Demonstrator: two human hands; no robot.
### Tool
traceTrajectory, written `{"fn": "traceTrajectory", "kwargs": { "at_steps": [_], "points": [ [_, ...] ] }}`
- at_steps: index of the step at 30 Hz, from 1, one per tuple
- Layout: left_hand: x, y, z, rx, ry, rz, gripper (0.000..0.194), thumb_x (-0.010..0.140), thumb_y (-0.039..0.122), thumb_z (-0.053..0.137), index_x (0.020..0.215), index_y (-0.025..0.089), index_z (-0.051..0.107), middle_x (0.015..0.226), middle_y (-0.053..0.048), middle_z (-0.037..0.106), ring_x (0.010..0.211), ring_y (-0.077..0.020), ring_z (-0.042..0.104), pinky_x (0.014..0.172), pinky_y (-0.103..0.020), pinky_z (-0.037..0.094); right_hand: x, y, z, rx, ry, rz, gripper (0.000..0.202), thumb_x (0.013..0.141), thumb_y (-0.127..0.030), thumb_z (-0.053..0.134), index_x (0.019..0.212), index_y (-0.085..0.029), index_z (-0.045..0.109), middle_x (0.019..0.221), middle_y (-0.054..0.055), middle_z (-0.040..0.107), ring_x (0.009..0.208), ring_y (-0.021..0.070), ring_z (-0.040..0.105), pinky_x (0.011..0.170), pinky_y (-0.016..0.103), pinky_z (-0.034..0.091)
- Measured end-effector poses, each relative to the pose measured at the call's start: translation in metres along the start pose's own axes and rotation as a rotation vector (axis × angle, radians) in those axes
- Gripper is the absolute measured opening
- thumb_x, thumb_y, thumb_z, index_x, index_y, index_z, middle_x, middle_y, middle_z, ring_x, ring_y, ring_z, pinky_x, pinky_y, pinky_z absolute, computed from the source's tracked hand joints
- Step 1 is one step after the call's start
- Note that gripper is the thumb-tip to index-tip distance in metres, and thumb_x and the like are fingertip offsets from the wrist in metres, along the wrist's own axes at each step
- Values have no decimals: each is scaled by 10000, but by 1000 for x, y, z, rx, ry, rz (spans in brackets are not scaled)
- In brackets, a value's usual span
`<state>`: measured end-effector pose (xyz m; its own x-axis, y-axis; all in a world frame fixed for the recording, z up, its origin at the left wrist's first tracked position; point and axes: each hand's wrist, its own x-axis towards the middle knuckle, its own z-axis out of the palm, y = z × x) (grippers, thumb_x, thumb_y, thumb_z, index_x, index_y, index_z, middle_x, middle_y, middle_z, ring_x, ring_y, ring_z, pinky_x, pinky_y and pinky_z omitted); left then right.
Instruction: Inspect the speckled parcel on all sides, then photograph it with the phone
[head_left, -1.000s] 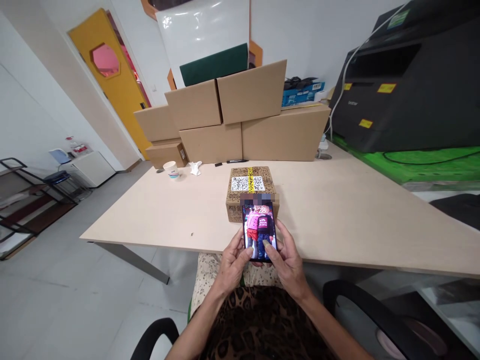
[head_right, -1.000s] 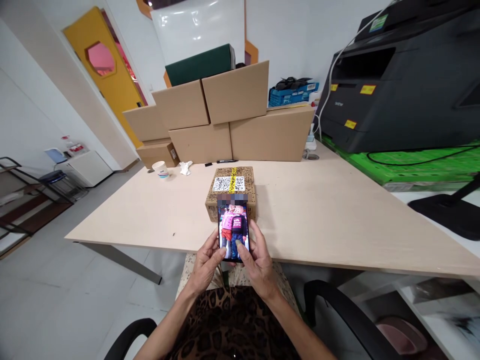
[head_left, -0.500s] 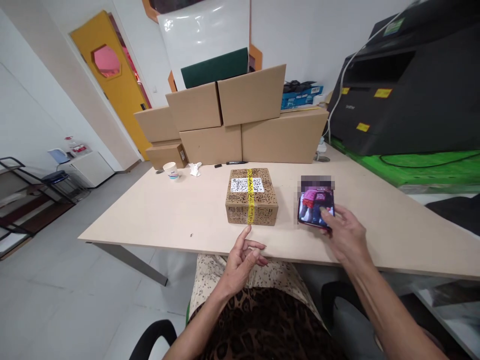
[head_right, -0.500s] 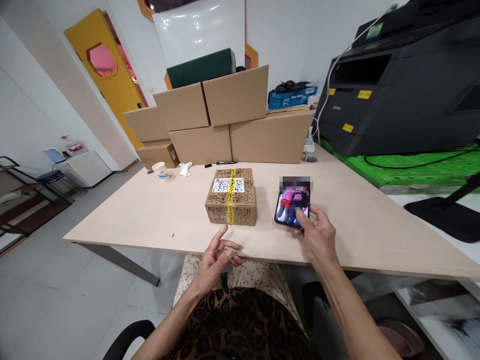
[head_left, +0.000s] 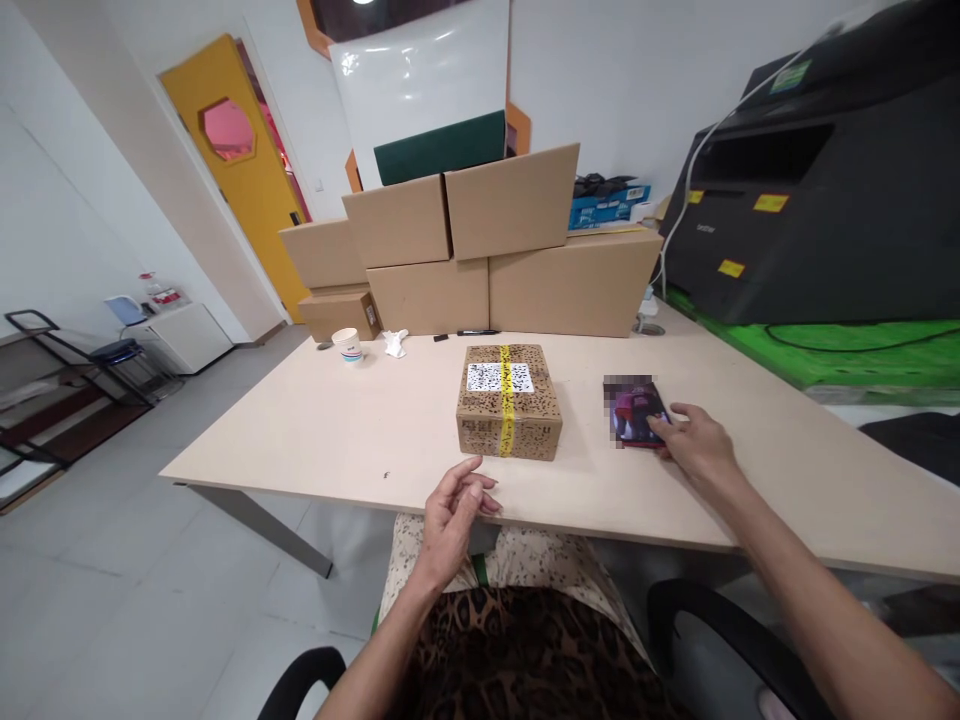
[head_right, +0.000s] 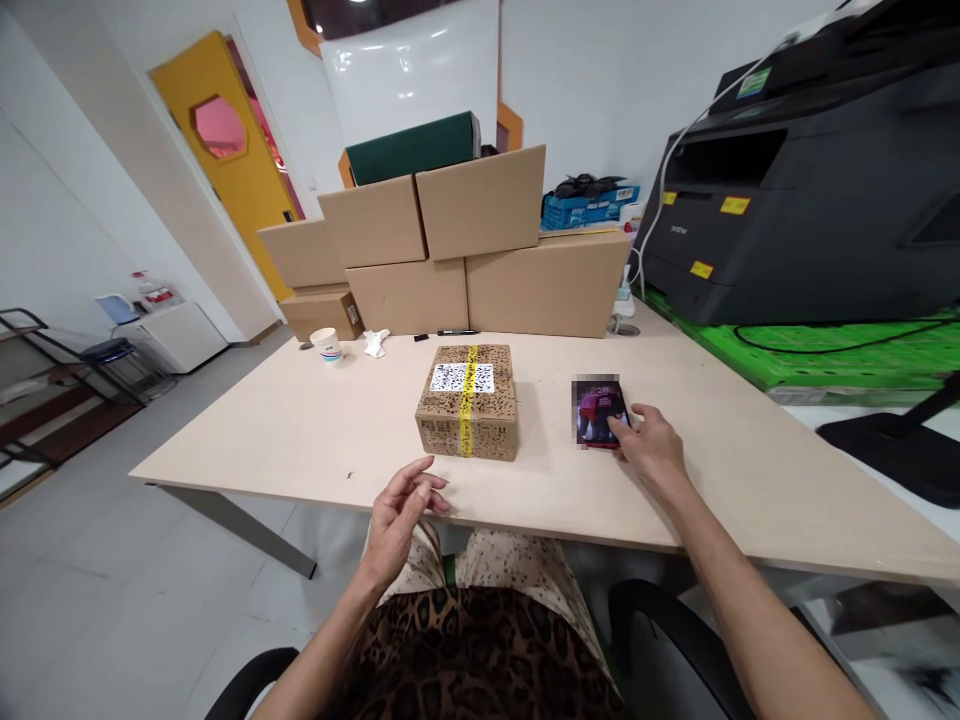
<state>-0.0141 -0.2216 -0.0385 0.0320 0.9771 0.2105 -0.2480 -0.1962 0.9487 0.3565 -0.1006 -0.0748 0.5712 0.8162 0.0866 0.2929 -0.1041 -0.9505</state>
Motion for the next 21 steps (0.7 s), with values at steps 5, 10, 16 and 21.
{"fn": "traceTrajectory", "kwargs": {
  "at_steps": [5,10,16,21],
  "points": [
    [17,10,-9,58,207,145,405,869,513,793,1134,207,770,923,-53,766,703,-126,685,734,-284,577,2,4,-13,-378,-2,-120,343,742,-432,674,1034,-253,649,678,61,677,739,368,707,778,524,529],
    [54,17,-21,122,362,239,488,834,568,792,1149,198,748,1055,-106,784,921,-207,728,838,-336,577,-14,-19,-9,-437,31,-231,341,802,-476,592,1030,-248,701,894,146,750,906,401,701,863,558,509],
    [120,23,-15,233,256,-143,577,867,662,664,1168,173,721,1362,-178,714,1327,-338,622,1145,-499,433,-45,-74,53,179,-362,-86,526,762,-696,660,1005,-233,716,1027,127,794,906,292,719,810,418,557],
    [156,25,-7,63,38,-171,513,728,494,774,1138,189,727,1286,-110,763,1337,-357,613,1152,-484,430,-55,-107,92,396,-449,-71,681,705,-784,747,1146,-266,716,1227,110,779,1205,325,683,1017,476,516]
  ]
}}
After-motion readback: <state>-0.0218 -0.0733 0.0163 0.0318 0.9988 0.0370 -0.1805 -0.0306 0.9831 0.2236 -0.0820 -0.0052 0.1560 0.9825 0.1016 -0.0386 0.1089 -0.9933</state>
